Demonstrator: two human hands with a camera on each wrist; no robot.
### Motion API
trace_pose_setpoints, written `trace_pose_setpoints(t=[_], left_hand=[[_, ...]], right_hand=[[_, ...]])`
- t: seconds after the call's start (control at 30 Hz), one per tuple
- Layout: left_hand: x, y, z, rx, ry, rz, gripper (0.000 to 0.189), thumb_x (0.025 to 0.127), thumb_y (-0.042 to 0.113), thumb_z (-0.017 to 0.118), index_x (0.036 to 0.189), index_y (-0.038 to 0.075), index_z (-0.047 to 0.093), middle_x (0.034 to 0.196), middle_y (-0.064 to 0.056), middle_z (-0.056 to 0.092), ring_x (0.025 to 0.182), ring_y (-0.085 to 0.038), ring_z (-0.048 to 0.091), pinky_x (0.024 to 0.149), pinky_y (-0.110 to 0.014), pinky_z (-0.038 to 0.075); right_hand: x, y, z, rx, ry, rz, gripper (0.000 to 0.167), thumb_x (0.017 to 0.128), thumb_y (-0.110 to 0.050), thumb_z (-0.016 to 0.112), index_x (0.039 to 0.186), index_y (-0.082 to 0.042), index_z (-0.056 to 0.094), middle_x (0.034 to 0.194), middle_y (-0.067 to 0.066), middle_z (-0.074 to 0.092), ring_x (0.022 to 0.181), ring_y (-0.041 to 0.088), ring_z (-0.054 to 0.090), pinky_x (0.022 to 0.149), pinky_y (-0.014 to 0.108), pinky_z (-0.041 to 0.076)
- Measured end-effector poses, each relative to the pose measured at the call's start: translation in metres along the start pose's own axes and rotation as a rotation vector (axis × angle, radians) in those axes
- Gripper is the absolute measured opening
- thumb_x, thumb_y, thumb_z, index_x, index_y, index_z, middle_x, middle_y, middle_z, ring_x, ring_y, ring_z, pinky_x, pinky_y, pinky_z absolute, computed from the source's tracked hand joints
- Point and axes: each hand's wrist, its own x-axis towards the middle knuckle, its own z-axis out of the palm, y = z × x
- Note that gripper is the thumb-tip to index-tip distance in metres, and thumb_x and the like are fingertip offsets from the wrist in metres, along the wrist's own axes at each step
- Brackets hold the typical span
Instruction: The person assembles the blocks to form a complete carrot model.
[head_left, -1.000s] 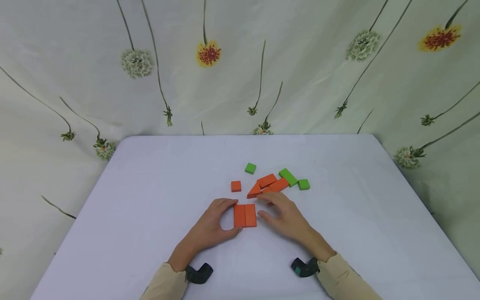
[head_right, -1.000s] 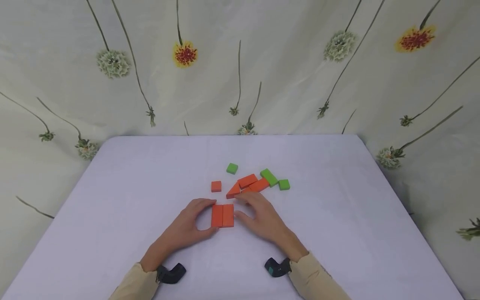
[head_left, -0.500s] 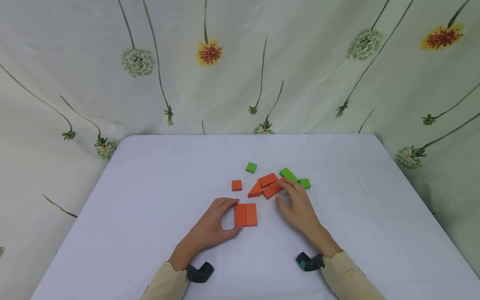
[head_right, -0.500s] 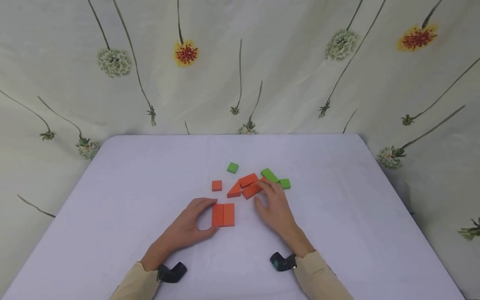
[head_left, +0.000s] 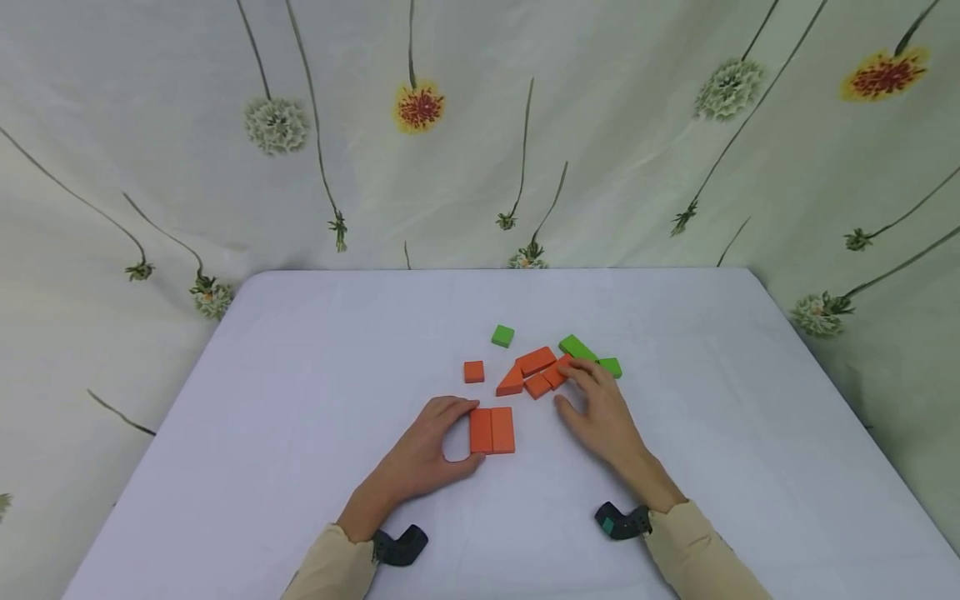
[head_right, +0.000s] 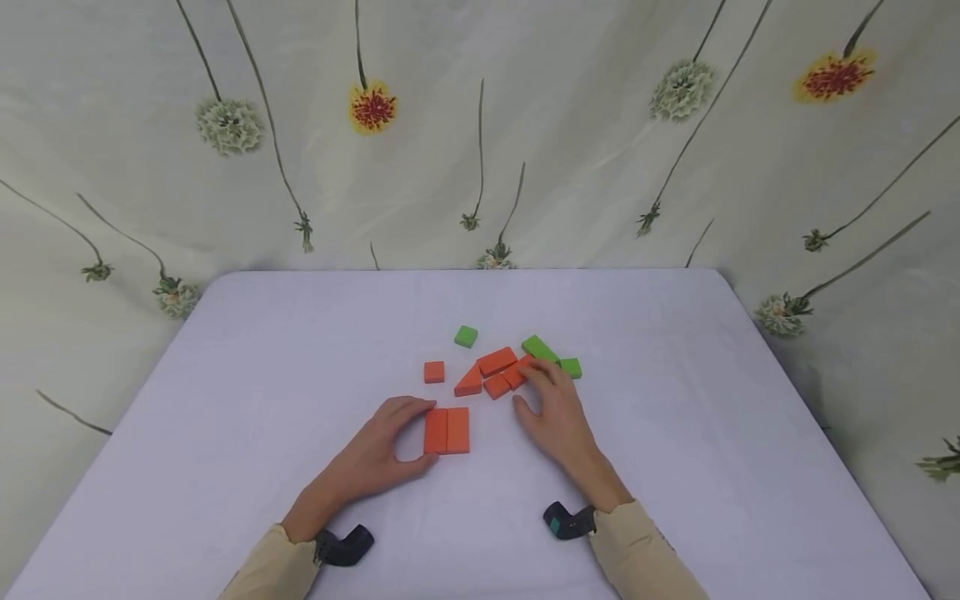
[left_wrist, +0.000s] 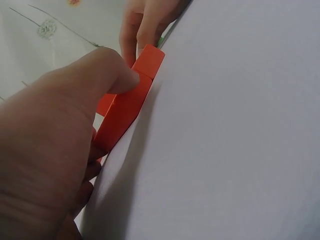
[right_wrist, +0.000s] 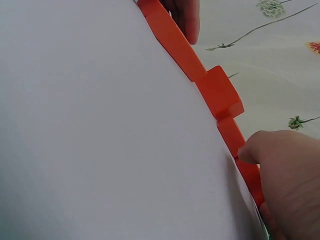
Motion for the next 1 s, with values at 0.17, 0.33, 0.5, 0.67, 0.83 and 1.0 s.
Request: trace_pose_setpoints(t=[0.17, 0.33, 0.5, 0.67, 0.83, 1.0], left_hand=[[-0.0001, 0.0014, -0.0010, -0.003, 0.004, 0.014, 0.062, 0.086, 0.028, 0.083, 0.141, 0.012, 0.060, 0.138, -0.003, 0.057, 0.133, -0.021, 0.051, 0.107, -0.041, 0.054], [0.0000, 0.0022, -0.0018, 0.009, 0.006, 0.028, 0.061, 0.086, 0.027, 0.083, 0.141, 0.011, 0.060, 0.138, -0.003, 0.058, 0.132, -0.021, 0.051, 0.107, -0.041, 0.054], [0.0001, 0.0014, -0.0015, 0.015, 0.001, 0.028, 0.061, 0.087, 0.028, 0.082, 0.141, 0.011, 0.060, 0.138, -0.003, 0.058, 0.132, -0.021, 0.051, 0.107, -0.041, 0.054], [0.0001, 0.0005, -0.0013, 0.021, 0.005, 0.034, 0.061, 0.087, 0.028, 0.083, 0.141, 0.012, 0.060, 0.139, -0.003, 0.057, 0.132, -0.021, 0.051, 0.107, -0.041, 0.054], [0.0003, -0.0001, -0.0010, 0.020, 0.007, 0.038, 0.060, 0.087, 0.028, 0.082, 0.141, 0.012, 0.060, 0.138, -0.003, 0.058, 0.132, -0.021, 0.051, 0.107, -0.041, 0.054], [0.0001, -0.0006, -0.0004, 0.018, 0.003, 0.031, 0.060, 0.087, 0.028, 0.082, 0.141, 0.012, 0.060, 0.138, -0.003, 0.058, 0.132, -0.021, 0.051, 0.107, -0.041, 0.053]], right_hand=[[0.0005, -0.0001, -0.0017, -0.006, 0.008, 0.007, 0.044, 0.087, -0.012, 0.081, 0.127, -0.001, 0.067, 0.142, 0.020, 0.056, 0.129, 0.038, 0.056, 0.105, 0.055, 0.052], [0.0007, 0.0010, -0.0019, 0.005, 0.016, 0.024, 0.038, 0.087, -0.012, 0.081, 0.121, -0.003, 0.068, 0.141, 0.021, 0.055, 0.124, 0.039, 0.059, 0.101, 0.056, 0.054], [0.0005, 0.0000, -0.0023, 0.015, 0.021, 0.045, 0.034, 0.087, -0.013, 0.081, 0.116, -0.003, 0.068, 0.137, 0.021, 0.056, 0.123, 0.040, 0.060, 0.102, 0.057, 0.054], [0.0010, -0.0003, -0.0029, 0.002, 0.022, 0.038, 0.033, 0.087, -0.011, 0.082, 0.115, -0.002, 0.067, 0.137, 0.023, 0.057, 0.125, 0.041, 0.059, 0.102, 0.057, 0.054], [0.0015, 0.0028, -0.0028, -0.003, 0.041, 0.019, 0.039, 0.086, -0.009, 0.082, 0.120, 0.000, 0.065, 0.131, 0.022, 0.063, 0.120, 0.038, 0.061, 0.100, 0.053, 0.055], [0.0010, 0.0040, -0.0039, 0.042, 0.050, 0.035, 0.046, 0.086, -0.009, 0.082, 0.127, 0.000, 0.062, 0.127, 0.019, 0.064, 0.117, 0.034, 0.063, 0.102, 0.050, 0.054]])
